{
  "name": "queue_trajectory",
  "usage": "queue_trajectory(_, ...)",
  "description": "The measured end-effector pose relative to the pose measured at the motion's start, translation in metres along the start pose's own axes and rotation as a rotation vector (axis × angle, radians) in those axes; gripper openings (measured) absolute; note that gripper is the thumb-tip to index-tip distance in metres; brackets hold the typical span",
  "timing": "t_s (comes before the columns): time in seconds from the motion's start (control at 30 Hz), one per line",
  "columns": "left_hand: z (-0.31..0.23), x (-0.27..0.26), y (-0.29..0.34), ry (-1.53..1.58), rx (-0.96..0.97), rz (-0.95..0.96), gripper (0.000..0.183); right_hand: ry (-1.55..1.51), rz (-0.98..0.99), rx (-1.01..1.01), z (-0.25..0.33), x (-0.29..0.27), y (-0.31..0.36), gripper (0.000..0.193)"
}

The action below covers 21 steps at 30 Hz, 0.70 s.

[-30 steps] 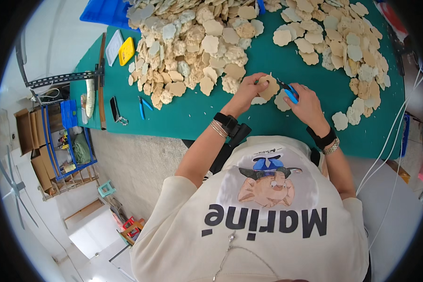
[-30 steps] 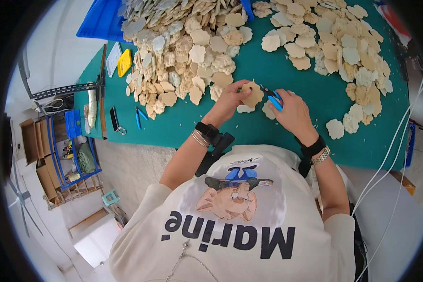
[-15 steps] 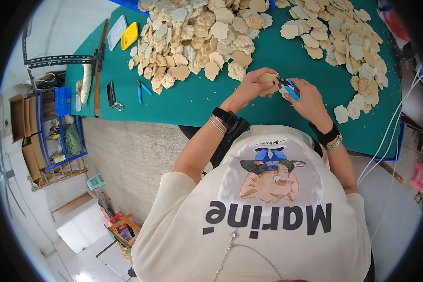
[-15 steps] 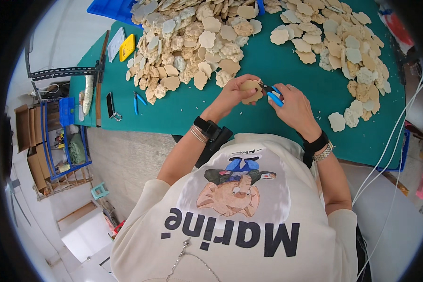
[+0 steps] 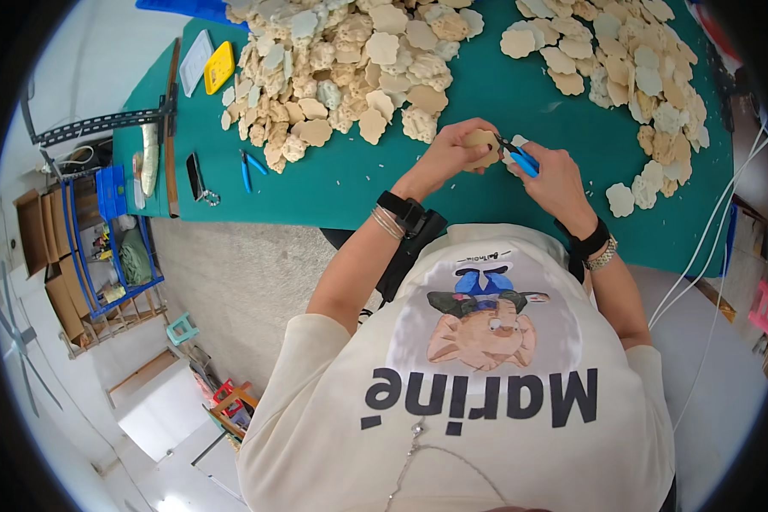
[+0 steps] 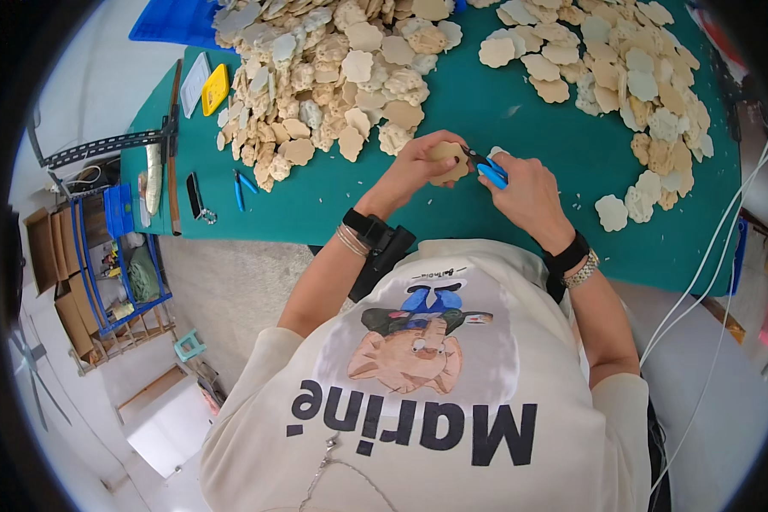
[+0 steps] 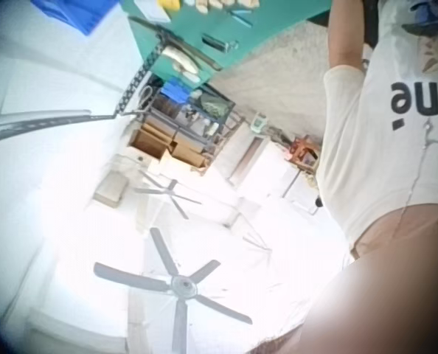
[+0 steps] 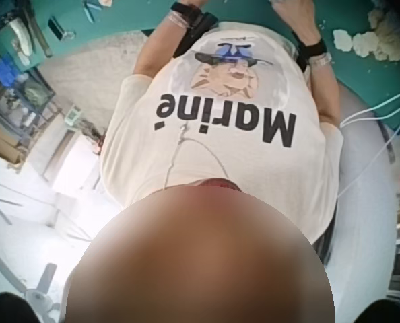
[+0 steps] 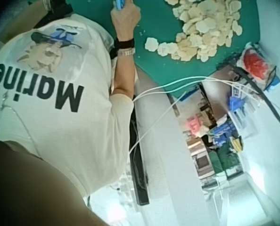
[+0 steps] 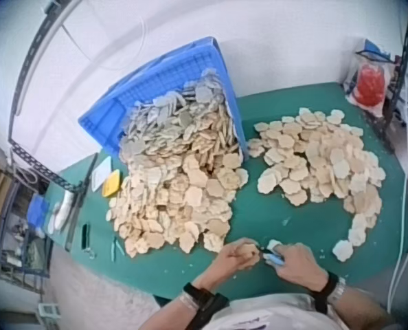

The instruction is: The person uses blue-handled pliers to trim the edges of small, light-colored, irregularly shaped craft pieces on a green table. They pick up each piece, trim it, and place it back on the table, repeating this process for many pieces.

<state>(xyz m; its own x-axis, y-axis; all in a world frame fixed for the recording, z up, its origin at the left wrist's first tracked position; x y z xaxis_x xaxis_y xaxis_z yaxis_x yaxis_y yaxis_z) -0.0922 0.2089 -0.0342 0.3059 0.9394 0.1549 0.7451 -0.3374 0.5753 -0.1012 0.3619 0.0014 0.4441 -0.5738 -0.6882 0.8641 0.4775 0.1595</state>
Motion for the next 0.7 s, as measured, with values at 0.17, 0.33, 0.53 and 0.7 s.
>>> queue_trajectory(0.17,0.01,0.011,-0.019,-0.017,-0.057,0.061,0.026,-0.224,-0.198,0.05,-0.029,-0.001,-0.005,0.024)
queue_trajectory(0.33,-0.009,0.013,-0.011,-0.499,0.313,-0.147,0.036,-0.293,-0.318,0.104,-0.063,-0.017,-0.008,0.024)
queue_trajectory(0.53,-0.001,-0.097,0.032,-0.866,-0.064,-1.093,0.053,-0.243,-0.226,0.169,-0.072,-0.006,-0.009,0.025)
queue_trajectory(0.7,0.01,-0.1,0.019,-0.919,-0.097,-1.0,0.058,-0.203,-0.226,0.014,-0.033,0.012,-0.013,0.03)
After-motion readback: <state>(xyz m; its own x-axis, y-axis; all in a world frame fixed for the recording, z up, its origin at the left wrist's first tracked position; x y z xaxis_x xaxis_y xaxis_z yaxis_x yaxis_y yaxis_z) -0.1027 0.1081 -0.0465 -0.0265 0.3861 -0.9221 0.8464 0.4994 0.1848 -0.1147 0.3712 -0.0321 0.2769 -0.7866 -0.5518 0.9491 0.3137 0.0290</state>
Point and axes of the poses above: each hand's wrist, its own y-axis away from the middle knuckle, its own x-axis out of the palm, z = x × y, the point moved 9 cm from there along -y, towards the middle knuckle, and after that the axes turned 9 degrees about -x, right-handed, at the moved point
